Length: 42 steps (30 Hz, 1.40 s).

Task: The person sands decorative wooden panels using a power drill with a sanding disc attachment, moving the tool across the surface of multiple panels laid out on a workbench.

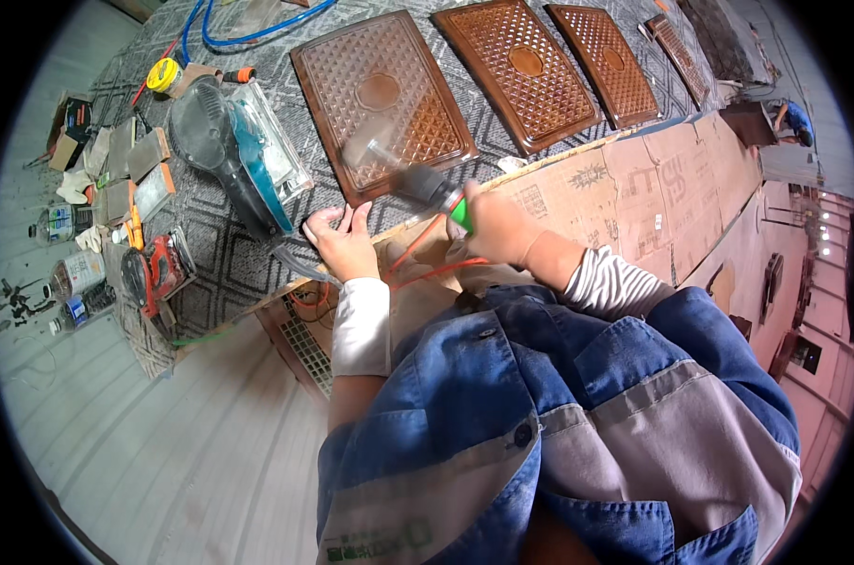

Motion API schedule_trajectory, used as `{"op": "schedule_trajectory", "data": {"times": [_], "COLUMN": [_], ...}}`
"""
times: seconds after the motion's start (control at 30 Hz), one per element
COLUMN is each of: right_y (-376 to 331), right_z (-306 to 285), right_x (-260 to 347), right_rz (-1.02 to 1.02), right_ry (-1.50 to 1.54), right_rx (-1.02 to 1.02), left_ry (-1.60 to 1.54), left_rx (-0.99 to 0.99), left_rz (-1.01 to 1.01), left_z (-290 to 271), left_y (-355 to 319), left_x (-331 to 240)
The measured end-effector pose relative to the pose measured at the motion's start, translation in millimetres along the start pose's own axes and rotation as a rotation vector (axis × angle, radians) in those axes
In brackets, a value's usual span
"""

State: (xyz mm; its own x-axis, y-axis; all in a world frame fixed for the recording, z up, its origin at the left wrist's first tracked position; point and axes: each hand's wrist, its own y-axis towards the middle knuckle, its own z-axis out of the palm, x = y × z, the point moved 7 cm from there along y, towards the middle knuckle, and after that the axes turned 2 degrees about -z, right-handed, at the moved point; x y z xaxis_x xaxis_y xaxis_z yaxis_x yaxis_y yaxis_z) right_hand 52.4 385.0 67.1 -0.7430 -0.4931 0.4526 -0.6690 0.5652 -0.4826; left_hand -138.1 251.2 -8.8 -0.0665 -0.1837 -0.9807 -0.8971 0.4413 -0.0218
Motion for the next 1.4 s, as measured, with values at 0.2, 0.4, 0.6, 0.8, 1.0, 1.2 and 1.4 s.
{"op": "schedule_trajectory", "data": {"times": [0.2, 0.4, 0.6, 0.8, 1.0, 1.2, 1.4], "right_y": [15.6, 25.0, 19.3, 25.5, 25.0, 1.8, -15.6], "right_z": [1.8, -2.9, -5.6, -19.0, -9.1, 1.1, -6.0], "right_x": [12.3, 5.0, 7.6, -9.3, -14.1, -17.5, -2.6], "right_rz": [-0.009, -0.016, -0.055, 0.069, -0.018, -0.013, 0.063], "right_ry": [0.028, 0.006, -0.063, 0.000, 0.040, 0.044, 0.026], "right_rx": [-0.050, -0.084, 0.032, -0.041, -0.063, 0.038, 0.118], "left_ry": [-0.030, -0.012, -0.009, -0.015, 0.019, 0.031, -0.001], "left_rx": [0.015, 0.007, -0.002, 0.038, 0.047, 0.060, 0.050], "left_rz": [0.002, -0.005, -0.005, 0.010, 0.076, 0.096, 0.123], "left_z": [1.5, 1.2, -1.3, 1.6, 2.1, -1.9, -0.2], "left_y": [2.0, 2.1, 0.9, 1.8, 4.1, 0.9, -0.4], "left_x": [1.9, 2.2, 2.3, 3.0, -0.3, 6.1, 4.7]}}
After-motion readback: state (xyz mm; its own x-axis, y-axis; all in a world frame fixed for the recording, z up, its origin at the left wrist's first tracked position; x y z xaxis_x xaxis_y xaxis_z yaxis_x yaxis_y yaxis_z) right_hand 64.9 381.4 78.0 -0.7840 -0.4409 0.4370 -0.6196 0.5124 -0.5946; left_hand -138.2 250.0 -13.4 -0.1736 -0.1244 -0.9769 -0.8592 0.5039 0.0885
